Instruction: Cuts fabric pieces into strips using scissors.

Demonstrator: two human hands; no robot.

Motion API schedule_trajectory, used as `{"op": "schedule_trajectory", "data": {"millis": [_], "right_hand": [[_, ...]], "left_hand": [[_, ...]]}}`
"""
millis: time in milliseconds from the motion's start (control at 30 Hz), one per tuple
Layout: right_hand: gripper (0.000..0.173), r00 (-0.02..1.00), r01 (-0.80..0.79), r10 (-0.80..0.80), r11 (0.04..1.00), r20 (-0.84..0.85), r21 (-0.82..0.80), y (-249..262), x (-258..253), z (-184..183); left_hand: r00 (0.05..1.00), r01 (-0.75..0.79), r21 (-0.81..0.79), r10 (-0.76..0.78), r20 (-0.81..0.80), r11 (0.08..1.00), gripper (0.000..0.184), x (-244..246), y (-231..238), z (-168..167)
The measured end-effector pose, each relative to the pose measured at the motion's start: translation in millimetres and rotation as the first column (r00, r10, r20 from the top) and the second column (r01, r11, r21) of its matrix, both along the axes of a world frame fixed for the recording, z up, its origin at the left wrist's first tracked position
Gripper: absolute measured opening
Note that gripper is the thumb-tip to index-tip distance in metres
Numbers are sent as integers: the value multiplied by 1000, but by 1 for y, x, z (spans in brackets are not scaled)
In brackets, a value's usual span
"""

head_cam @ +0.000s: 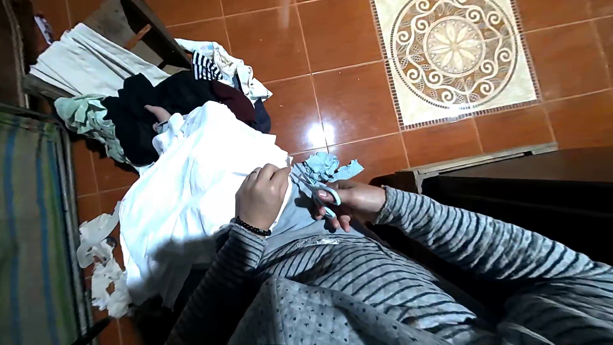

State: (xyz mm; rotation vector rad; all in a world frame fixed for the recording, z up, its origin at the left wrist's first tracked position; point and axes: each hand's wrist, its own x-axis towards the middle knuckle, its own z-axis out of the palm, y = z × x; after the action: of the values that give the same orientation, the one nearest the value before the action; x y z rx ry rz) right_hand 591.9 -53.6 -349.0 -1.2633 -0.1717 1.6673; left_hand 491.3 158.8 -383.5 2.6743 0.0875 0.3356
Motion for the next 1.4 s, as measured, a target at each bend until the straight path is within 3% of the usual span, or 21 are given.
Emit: {"op": "schedule_trajectory", "data": {"millis": [300, 567, 800, 1133, 1400], "right_hand": [[38, 1000, 1, -1, 1000, -6, 12, 9, 14, -13], [29, 995, 78, -74, 995, -59, 69, -2, 16, -25], [36, 989, 118, -110, 990, -101, 80, -1, 15, -30], [31, 974, 113, -75, 979, -216, 171, -11, 15, -35], [34, 979, 99, -61, 976, -194, 193, -4, 14, -35]], "left_hand": [[996, 42, -8, -41, 78, 999, 18, -1, -7, -9], [997, -14, -5, 14, 81, 1000, 16, 3, -11, -11], [992, 12, -25, -9, 122, 1000, 16, 4, -11, -15], [988, 29, -50, -21, 156, 998, 14, 3, -10, -15], [979, 62, -81, -45, 198, 995, 14, 0, -8, -16]]}}
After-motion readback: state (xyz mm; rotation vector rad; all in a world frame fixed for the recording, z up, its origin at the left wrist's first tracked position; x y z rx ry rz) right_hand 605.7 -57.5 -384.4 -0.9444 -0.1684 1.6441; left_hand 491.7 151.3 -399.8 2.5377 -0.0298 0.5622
